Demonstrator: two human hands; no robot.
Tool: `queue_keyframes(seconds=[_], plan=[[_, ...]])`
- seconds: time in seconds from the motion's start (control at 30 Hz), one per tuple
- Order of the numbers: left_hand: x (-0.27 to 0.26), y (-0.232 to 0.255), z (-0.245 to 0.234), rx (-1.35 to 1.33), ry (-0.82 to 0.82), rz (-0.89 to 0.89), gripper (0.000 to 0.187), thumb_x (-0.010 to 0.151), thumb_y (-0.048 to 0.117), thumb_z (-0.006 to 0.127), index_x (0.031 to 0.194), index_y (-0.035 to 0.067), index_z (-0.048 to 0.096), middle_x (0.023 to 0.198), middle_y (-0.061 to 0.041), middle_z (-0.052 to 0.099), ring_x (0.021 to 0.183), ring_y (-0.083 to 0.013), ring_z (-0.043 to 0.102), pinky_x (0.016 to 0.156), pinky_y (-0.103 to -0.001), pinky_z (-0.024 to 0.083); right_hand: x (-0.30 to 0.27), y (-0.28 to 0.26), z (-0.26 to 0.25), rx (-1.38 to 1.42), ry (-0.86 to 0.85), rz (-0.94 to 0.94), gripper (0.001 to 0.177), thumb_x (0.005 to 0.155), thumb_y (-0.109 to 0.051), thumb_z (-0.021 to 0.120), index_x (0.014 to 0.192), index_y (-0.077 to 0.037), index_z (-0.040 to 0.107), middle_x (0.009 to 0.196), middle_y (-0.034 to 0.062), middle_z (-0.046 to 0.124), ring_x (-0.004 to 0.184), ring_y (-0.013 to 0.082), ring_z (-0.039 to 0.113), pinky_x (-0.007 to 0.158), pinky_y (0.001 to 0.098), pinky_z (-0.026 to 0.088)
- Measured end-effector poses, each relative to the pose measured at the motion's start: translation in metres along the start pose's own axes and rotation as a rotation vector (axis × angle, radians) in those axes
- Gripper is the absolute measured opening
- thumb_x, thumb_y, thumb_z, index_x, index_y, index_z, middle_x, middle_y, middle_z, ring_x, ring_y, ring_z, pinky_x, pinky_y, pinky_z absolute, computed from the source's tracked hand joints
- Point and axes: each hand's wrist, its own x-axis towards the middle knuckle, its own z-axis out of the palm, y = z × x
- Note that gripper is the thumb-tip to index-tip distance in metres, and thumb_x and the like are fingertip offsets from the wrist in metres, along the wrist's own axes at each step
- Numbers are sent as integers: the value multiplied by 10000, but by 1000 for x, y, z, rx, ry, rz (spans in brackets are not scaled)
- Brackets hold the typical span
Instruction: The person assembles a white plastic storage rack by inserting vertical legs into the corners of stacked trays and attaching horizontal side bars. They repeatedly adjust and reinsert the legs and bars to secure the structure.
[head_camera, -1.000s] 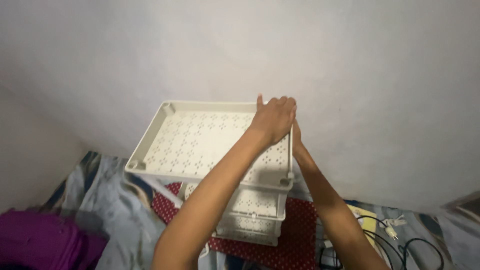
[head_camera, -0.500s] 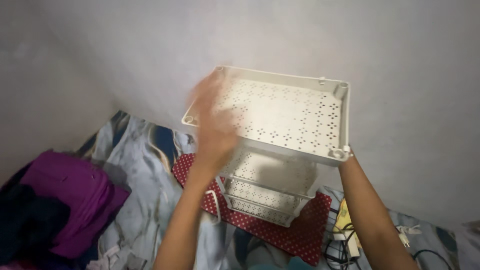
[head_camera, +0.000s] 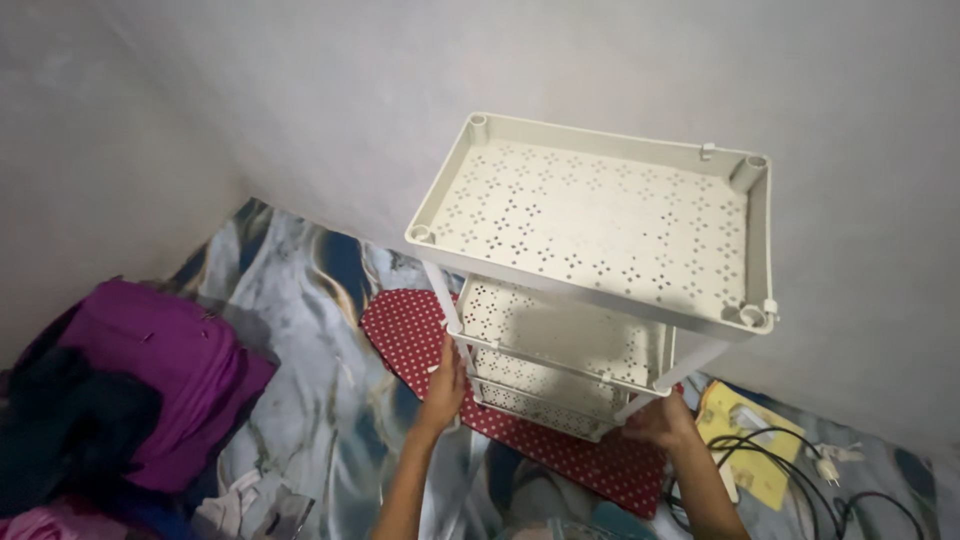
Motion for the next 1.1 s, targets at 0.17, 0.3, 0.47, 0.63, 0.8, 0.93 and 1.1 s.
queue_keyframes(seconds=[0.17,0.3,0.47,0.63,0.8,0.93,1.1], plan=[[13,-6,18,61,93,324,763,984,52,474,1615,25,47,1299,-380,596,1026,-469,693,857,-485,558,8,-29,11,80,-18,-247,514,1008,-509,529,1273,-71,565,1125,163,583,985,301,629,1022,683,505],[14,-4,31,59,145,510,820,961,4,541,1585,-44,10,1212,-433,582,1016,-535,658,859,-530,529,12,-51,15,40,57,-332,522,1037,-495,499,1345,-75,518,1233,182,548,1107,314,595,1050,643,508],[15,20,25,82,-4,171,852,934,18,501,1602,0,-27,1011,-392,642,912,-503,672,801,-541,520,9,-62,18,-81,101,-285,542,1041,-521,359,1412,-134,438,1353,115,508,1186,300,558,1018,686,431],[1,41,15,126,-18,57,789,984,77,504,1618,35,36,942,-381,656,888,-491,678,787,-545,510,13,-43,14,-23,85,-350,559,1057,-467,377,1468,-89,409,1363,121,521,1192,297,562,989,642,453],[-8,49,9,85,52,245,739,939,22,485,1584,-35,129,1236,-371,524,1142,-483,542,955,-528,407,18,9,23,90,237,-479,478,1029,-411,445,1402,-113,456,1245,102,543,1096,276,576,936,572,485],[-13,30,7,72,110,543,709,904,-23,470,1557,-92,203,1471,-363,419,1346,-476,433,1090,-515,325,15,92,63,16,249,-299,416,1006,-367,498,1349,-132,493,1150,87,560,1019,260,587,894,516,511],[-12,-43,17,103,361,334,637,890,-80,438,1522,-91,358,1538,-296,444,1429,-444,433,1190,-470,327,31,201,160,-354,-35,184,344,978,-312,566,1283,-157,539,1032,68,581,922,239,601,841,446,543]])
